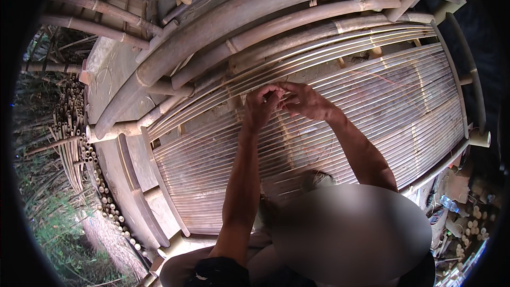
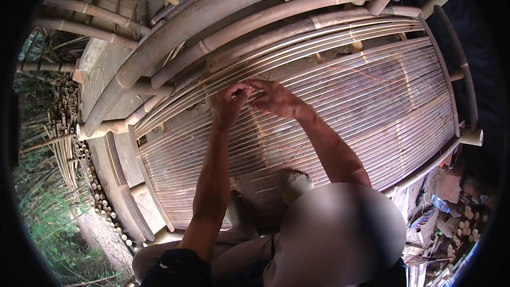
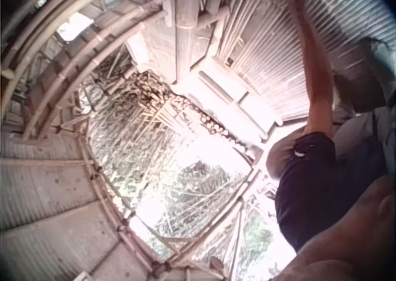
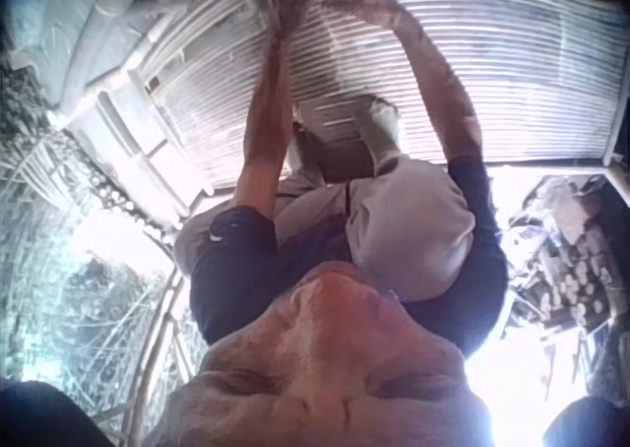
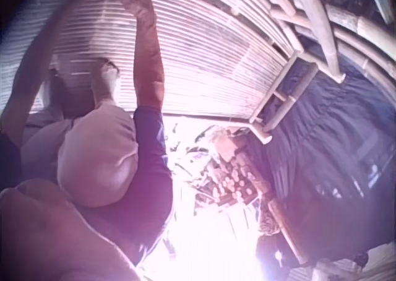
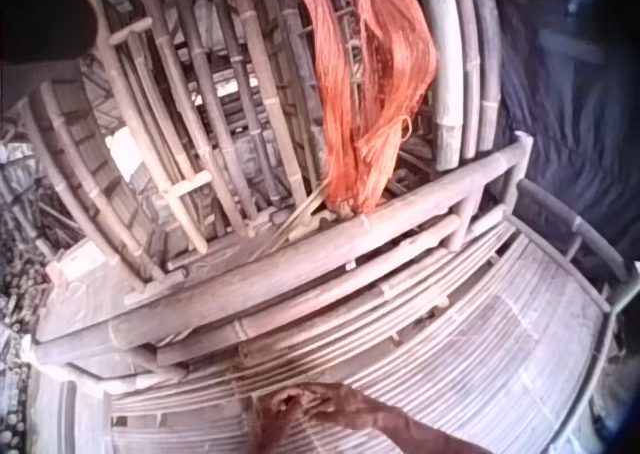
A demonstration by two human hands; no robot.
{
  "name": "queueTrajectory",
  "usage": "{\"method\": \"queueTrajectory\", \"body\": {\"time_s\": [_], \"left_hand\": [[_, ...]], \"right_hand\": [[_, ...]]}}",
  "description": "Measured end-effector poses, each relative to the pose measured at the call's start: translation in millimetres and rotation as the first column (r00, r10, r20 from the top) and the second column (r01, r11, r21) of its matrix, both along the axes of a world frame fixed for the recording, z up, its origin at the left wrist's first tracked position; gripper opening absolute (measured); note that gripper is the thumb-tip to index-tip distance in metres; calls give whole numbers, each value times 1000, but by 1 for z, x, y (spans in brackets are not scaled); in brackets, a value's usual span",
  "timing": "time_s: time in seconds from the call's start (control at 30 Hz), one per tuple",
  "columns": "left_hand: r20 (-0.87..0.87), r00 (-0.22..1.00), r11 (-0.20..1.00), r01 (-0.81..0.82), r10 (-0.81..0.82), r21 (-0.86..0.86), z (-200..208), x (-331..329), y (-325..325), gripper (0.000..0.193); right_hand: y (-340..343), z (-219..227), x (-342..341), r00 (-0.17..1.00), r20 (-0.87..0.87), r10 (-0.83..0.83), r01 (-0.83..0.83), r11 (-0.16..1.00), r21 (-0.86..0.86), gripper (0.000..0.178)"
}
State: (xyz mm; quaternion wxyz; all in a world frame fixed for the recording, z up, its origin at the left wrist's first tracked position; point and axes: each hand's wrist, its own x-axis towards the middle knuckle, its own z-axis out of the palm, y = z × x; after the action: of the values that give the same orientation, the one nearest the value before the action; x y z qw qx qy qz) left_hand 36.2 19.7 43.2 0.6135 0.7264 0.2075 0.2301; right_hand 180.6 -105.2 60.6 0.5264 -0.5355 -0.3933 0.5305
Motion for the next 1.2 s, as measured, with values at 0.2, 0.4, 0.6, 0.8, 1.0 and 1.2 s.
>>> {"method": "queueTrajectory", "body": {"time_s": [0.2, 0.4, 0.6, 0.8, 1.0, 1.2], "left_hand": [[-308, 949, 981, 117, -66, 152, 27, -30, 10, 13], [-125, 992, 974, 28, 1, 225, 6, -29, 4, 16], [-413, 897, 956, -32, 156, 291, -40, -7, 17, 29], [-665, 742, 991, 132, -88, 16, -85, -29, 51, 52], [-693, 717, 989, 141, -73, 42, -52, 2, 35, 43], [-673, 740, 991, 81, 12, 107, -60, -3, 35, 38]], "right_hand": [[-95, 25, 28, -18, 987, -158, 435, 888, 150, 25], [-351, 67, 87, -77, 954, 288, 925, 378, -39, 37], [-640, 31, 97, 437, 457, 775, 781, -74, -621, 63], [-288, 52, 44, 340, 939, 49, 713, 638, -291, 41], [-82, -7, 10, 302, 952, -48, 360, 930, -67, 52], [-32, -40, -35, 158, 986, -57, 371, 928, -6, 33]]}}
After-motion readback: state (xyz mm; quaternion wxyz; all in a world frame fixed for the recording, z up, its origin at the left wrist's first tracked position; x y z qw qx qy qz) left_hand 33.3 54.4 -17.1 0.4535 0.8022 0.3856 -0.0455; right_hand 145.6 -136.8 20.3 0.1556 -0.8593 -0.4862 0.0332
